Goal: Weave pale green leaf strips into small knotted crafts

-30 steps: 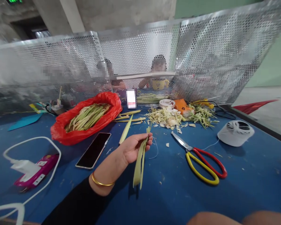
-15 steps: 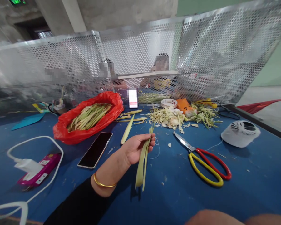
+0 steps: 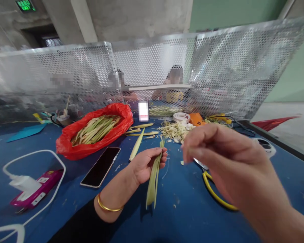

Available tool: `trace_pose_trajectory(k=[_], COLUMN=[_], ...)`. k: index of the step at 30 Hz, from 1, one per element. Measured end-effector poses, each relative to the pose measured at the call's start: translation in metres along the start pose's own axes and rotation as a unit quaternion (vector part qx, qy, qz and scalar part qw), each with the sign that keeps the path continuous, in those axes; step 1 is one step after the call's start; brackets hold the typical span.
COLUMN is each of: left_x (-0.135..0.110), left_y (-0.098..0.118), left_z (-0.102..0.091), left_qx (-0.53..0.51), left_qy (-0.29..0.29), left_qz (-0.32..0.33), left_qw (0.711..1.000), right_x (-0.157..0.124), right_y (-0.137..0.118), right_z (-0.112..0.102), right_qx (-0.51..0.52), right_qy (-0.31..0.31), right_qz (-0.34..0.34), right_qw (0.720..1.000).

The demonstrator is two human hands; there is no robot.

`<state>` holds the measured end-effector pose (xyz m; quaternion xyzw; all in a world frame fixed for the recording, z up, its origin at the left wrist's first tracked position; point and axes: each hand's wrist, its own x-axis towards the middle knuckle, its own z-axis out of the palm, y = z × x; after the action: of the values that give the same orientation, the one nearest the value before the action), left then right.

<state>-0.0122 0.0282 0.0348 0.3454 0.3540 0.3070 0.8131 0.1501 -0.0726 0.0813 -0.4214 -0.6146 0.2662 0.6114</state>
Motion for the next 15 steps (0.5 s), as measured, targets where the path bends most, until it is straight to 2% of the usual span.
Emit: trace_pose_trajectory(k=[2, 4, 6, 9, 12, 15], left_x=[-0.004, -0.008, -0.011, -0.013, -0.014, -0.013], left_y=[0.000, -0.001, -0.002, -0.005, -0.006, -0.005], left_z=[0.004, 0.008, 0.011, 0.013, 0.012, 0.011], left_qx=[-0.008, -0.009, -0.002, 0.013, 0.016, 0.017], left_qy=[0.014, 0.010, -0.005, -0.018, -0.019, -0.013], left_qz=[0.004, 0.011, 0.018, 0.021, 0.017, 0.016], left_qw=[1.000, 1.000, 1.000, 1.000, 1.000, 1.000], right_x=[0.016, 0.028, 0.033, 0.027, 0.019, 0.016], right_y=[0.002, 0.022, 0.047, 0.074, 0.081, 0.081], right_z=[-0.005, -0.009, -0.011, -0.007, -0.001, 0.001], right_qx=[-0.046, -0.065, -0.071, -0.015, 0.036, 0.028], right_qy=[0.069, 0.024, -0.053, -0.136, -0.169, -0.171], right_qz=[0.007, 0.065, 0.123, 0.170, 0.206, 0.232], right_qw=[0.997, 0.995, 0.988, 0.976, 0.963, 0.957])
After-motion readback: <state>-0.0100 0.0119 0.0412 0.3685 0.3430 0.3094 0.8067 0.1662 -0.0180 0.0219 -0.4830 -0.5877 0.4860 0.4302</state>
